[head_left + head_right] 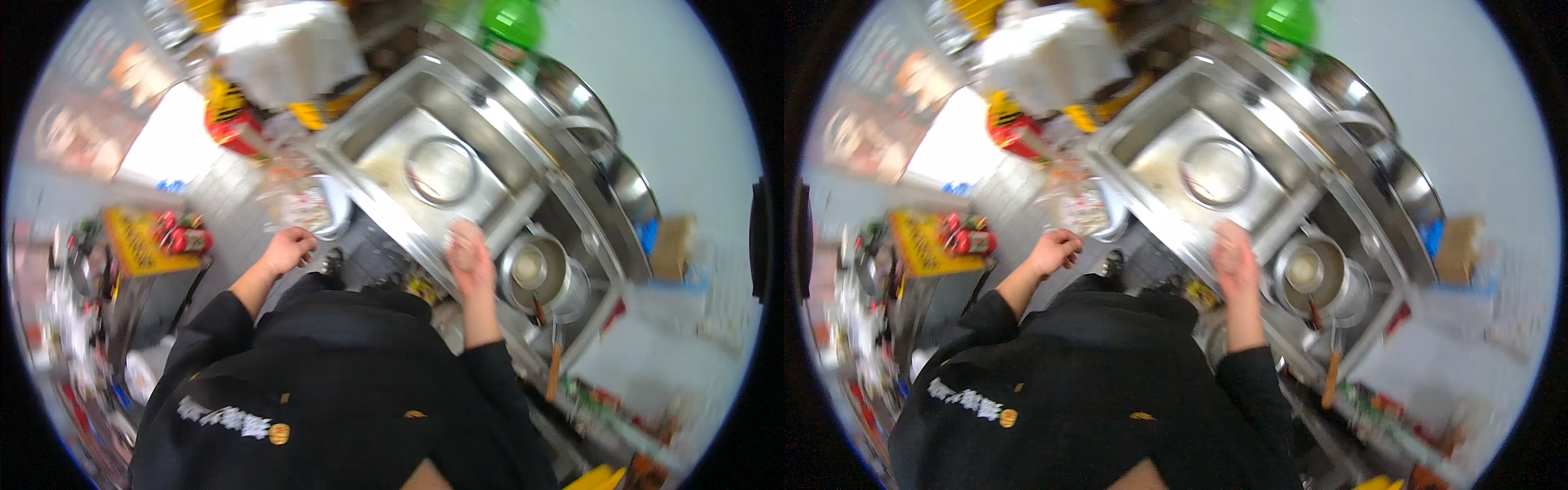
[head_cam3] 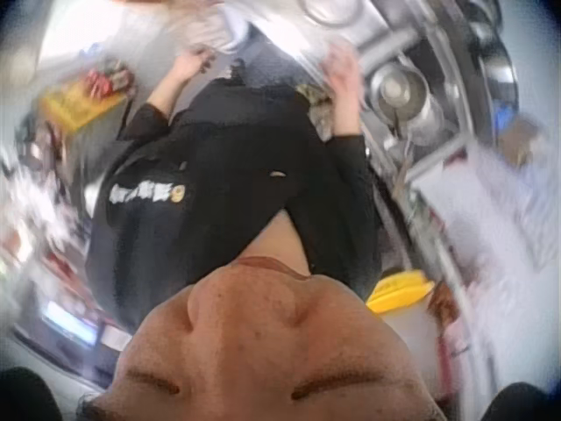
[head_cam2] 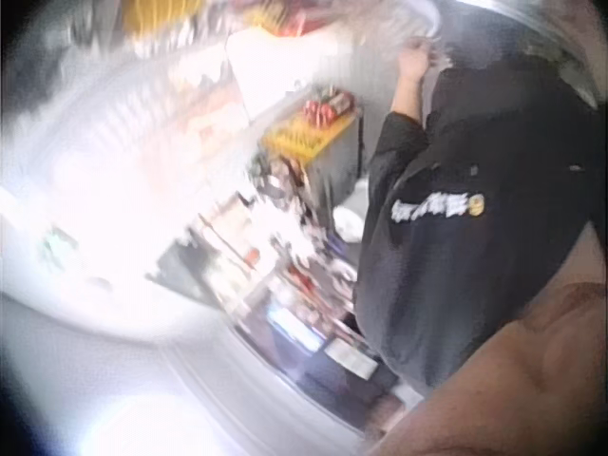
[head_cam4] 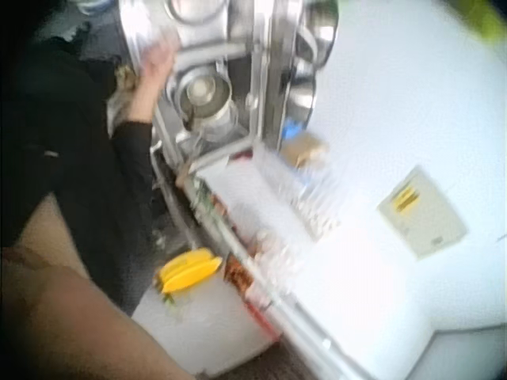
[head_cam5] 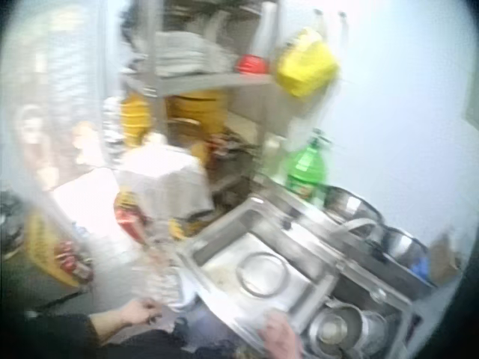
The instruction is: The person washes a white plate and a yellow bowl in a double-basin stainless steel sink, rinses them under running water, and places them on a nearby shelf. They also scrape leftover food from a metal pot into a trash bin using a red spoon, then rinse the pot and place it in the sink.
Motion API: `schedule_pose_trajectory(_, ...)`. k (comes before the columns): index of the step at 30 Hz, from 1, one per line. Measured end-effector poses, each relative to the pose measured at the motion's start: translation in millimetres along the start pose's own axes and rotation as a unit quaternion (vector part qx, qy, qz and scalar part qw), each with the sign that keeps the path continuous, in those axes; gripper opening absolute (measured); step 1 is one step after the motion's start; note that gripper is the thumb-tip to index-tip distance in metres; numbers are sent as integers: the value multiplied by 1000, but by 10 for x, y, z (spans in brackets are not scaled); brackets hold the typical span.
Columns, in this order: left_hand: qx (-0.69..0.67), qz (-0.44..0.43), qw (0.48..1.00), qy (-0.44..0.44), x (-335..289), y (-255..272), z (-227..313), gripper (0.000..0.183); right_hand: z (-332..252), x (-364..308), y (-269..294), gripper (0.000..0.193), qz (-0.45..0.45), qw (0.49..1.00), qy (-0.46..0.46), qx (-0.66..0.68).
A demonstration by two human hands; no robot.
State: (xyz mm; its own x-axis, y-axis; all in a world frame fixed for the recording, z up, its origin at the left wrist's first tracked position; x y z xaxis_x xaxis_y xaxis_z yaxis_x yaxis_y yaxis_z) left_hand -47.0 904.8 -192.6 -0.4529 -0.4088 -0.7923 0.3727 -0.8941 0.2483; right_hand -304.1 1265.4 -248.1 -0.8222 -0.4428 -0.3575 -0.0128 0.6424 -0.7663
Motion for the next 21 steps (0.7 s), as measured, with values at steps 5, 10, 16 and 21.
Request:
schedule_pose_trajectory(5,-36,122,982,139,-19,992,-1439,23,63,-33,-38,42,69,997,-17,-8)
schedule_pose_trajectory(10,-122,236,934,237,-252,1736,-2853,25,251,-41,-324,46,0,999,-44,-20)
schedule_pose_trajectory(16,-120,286,928,204,-350,2873,-3883,21,744,95,-792,43,68,991,-42,-111)
schedule_pose_trajectory(21,7,433,884,177,-400,4676,-4841,32,1295,-5,-1286,46,25,977,-44,-207)
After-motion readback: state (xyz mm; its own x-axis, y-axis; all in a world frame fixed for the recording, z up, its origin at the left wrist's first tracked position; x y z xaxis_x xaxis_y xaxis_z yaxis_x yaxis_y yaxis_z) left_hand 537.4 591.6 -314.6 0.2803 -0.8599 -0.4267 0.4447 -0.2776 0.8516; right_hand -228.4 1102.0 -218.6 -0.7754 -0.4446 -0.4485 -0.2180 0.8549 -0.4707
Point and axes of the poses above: each hand's wrist, its own x-axis towards the middle knuckle, its own y-axis out of the back of the hand, z = x × y, the point moved 2 cm from there along x, towards the middle knuckle, and after that the axes turned 13 degrees about y, right-handed, at the moved point
